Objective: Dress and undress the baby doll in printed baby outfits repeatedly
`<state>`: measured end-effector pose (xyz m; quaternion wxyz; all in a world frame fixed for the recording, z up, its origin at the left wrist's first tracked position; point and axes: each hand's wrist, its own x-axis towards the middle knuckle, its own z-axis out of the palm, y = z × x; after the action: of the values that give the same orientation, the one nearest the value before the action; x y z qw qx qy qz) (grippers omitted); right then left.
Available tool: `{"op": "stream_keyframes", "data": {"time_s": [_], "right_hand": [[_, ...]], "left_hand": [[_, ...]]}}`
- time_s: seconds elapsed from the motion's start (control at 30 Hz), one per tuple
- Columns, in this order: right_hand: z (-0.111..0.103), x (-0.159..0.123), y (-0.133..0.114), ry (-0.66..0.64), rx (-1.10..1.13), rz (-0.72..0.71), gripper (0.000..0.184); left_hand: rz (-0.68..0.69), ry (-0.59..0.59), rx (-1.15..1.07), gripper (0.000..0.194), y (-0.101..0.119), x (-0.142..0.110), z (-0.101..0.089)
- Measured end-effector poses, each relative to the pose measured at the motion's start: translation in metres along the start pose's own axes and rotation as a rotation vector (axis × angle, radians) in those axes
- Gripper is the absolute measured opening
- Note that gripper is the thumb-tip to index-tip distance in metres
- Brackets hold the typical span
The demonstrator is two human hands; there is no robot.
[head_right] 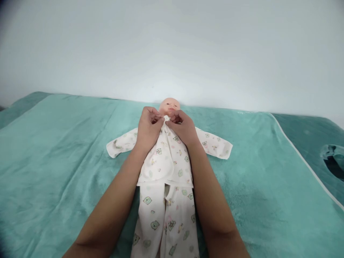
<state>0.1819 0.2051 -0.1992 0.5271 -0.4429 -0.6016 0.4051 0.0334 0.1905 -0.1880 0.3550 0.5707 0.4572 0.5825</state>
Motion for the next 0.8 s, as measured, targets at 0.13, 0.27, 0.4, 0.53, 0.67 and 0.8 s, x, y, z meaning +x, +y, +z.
{"op": "stream_keyframes", "data": {"time_s": [0.13,0.27,0.4,0.53,0.67,0.8], "right_hand": [[0.0017,-0.0010,0.0006,0.017,-0.039,-0.006,0.019],[0.0017,-0.0002,0.0039,0.022,-0.055,-0.021,0.018],[0.0017,-0.0010,0.0027,0.023,-0.070,-0.003,0.018],[0.0028,-0.0028,-0.0005,0.026,-0.086,0.002,0.018],[0.0031,-0.0020,-0.0020,0.018,-0.099,-0.003,0.018],[0.0022,0.0003,-0.0020,0.019,-0.101,0.036,0.018]], "left_hand": [[-0.069,-0.004,0.074,0.019,-0.0006,0.0012,0.0005],[-0.116,0.034,0.104,0.019,-0.0028,0.0045,-0.0005],[-0.122,0.014,0.127,0.016,-0.0013,0.0049,-0.0015],[-0.080,0.031,0.183,0.015,0.0006,0.0035,-0.0011],[-0.060,0.014,0.117,0.021,-0.0009,0.0033,-0.0008],[-0.063,-0.029,-0.072,0.024,-0.0034,0.0048,-0.0011]]}}
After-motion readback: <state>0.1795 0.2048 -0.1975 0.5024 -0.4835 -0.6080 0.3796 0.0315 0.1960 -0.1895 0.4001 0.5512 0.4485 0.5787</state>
